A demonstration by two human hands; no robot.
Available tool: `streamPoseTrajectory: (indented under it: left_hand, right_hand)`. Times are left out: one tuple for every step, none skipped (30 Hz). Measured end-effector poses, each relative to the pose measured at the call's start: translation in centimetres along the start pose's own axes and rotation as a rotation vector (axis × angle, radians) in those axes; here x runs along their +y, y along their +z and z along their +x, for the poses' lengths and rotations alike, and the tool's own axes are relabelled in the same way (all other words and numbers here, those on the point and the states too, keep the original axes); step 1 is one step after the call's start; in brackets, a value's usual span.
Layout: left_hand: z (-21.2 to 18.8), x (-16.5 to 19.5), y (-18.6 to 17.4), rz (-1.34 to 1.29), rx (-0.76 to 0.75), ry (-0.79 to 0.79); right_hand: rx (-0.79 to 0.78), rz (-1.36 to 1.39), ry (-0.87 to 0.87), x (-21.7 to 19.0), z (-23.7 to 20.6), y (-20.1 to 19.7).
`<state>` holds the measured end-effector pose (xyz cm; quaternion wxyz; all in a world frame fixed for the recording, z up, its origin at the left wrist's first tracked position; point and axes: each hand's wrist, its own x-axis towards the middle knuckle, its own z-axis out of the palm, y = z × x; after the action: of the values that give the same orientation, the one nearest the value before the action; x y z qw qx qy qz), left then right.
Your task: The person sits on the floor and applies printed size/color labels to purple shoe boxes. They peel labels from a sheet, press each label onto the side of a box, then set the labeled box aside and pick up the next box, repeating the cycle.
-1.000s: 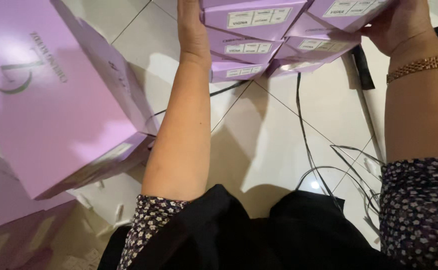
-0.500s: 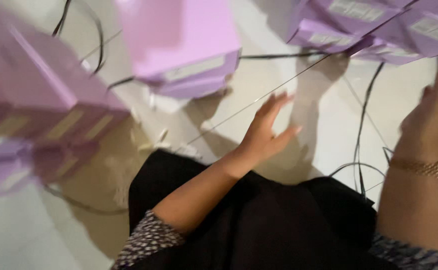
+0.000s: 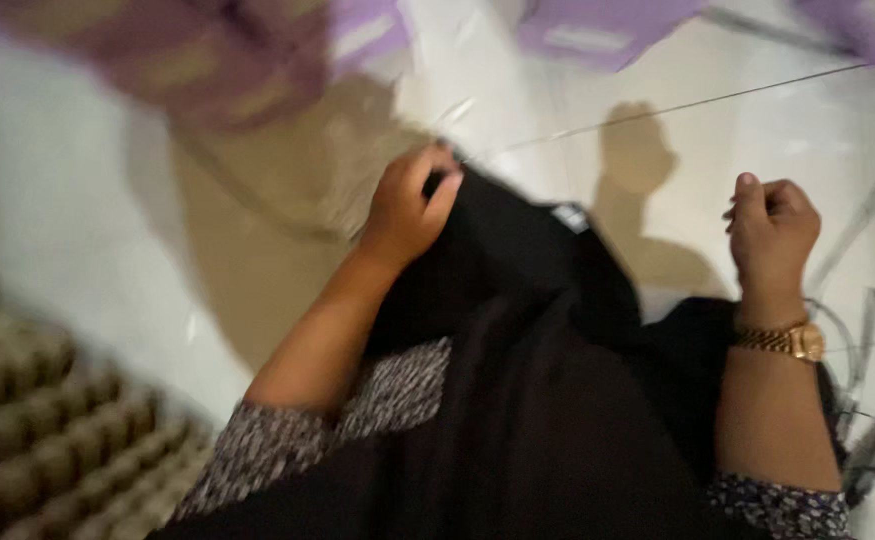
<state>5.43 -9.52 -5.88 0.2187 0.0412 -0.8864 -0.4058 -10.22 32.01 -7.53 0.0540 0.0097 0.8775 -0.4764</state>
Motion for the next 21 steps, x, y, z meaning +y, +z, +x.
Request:
streamPoseTrajectory:
  left_hand:
    - [-1.1,-1.5,-0.6,0.013,0.045,-0.04]
    - [-2.2,-3.3,-1.3,-0.035,0.082,-0.23]
    - [-2.8,-5.1,-1.6,-0.092,0.121,-0.402]
    - [-3.4,-6.9,-2.0,-0.153,0.157,-0.57]
    - [-4.0,-8.7,-2.6,0.0,0.191,-0.533]
    - [-4.7,-10.3,-3.4,0.151,0.215,-0.504]
    - [-5.8,-11.4,-3.8,0.299,0.23,-0.479]
    - [-6.6,-12.2,-4.0,0.301,0.234,-0.54]
    - [-6.7,-12.9,-4.3,0.304,0.243,-0.592]
    - [-6.6,-13.1,-4.3,0.306,0.257,-0.636]
    - [-6.2,-13.3,-4.6,0.333,0.217,-0.734]
    - [-5.7,-13.4,-4.3,0.358,0.173,-0.831]
    - [-5.1,-13.3,-3.7,0.382,0.123,-0.932]
    - [-4.4,-13.1,-3.3,0.446,0.136,-0.949]
    - [-3.3,-12.8,-2.7,0.508,0.146,-0.97]
    - [-2.6,-12.5,-2.3,0.571,0.155,-0.99]
    - [-2.1,-12.2,-1.9,0.562,0.089,-1.031]
    - [-1.6,-12.1,-1.6,0.55,0.026,-1.067]
    - [-0.9,-12.1,-1.4,0.537,-0.036,-1.096]
    - [-0.4,-12.3,-1.3,0.552,-0.017,-1.076]
    - [0.1,-12.4,-1.1,0.563,0.0,-1.058]
  right_hand:
    - [-0.124,-0.192,-0.021,-0.2,-0.4,0.6]
    - [-0.225,-0.384,-0.057,-0.4,-0.6,1.2]
    - [-0.342,-0.442,-0.033,-0.4,-0.8,1.9]
    - [-0.455,-0.502,-0.007,-0.5,-1.1,2.1]
    - [-0.57,-0.565,0.025,-0.4,-1.2,2.3]
    - [-0.586,-0.573,0.038,-0.5,-1.2,2.3]
    - [-0.607,-0.586,0.056,-0.5,-1.3,2.2]
    - [-0.623,-0.597,0.072,-0.5,-1.3,2.2]
    - [-0.607,-0.625,0.088,-0.7,-1.4,2.2]
    - [-0.583,-0.648,0.099,-0.7,-1.4,2.2]
    - [-0.554,-0.669,0.107,-1.2,-1.5,2.4]
    - [-0.545,-0.69,0.125,-1.2,-1.5,2.6]
    - [-0.539,-0.712,0.15,-1.5,-1.6,2.8]
    - [-0.535,-0.737,0.18,-1.7,-1.9,3.1]
    - [-0.546,-0.73,0.185,-1.8,-2.0,3.3]
    - [-0.557,-0.724,0.19,-2.1,-2.3,3.4]
    - [-0.568,-0.716,0.192,-2.2,-2.5,3.6]
    - [-0.582,-0.718,0.179,-2.1,-2.8,3.8]
    - [-0.59,-0.718,0.166,-2.1,-3.0,4.0]
    - [-0.592,-0.716,0.156,-2.2,-3.1,4.1]
    - [-0.594,-0.7,0.165,-2.2,-3.2,4.2]
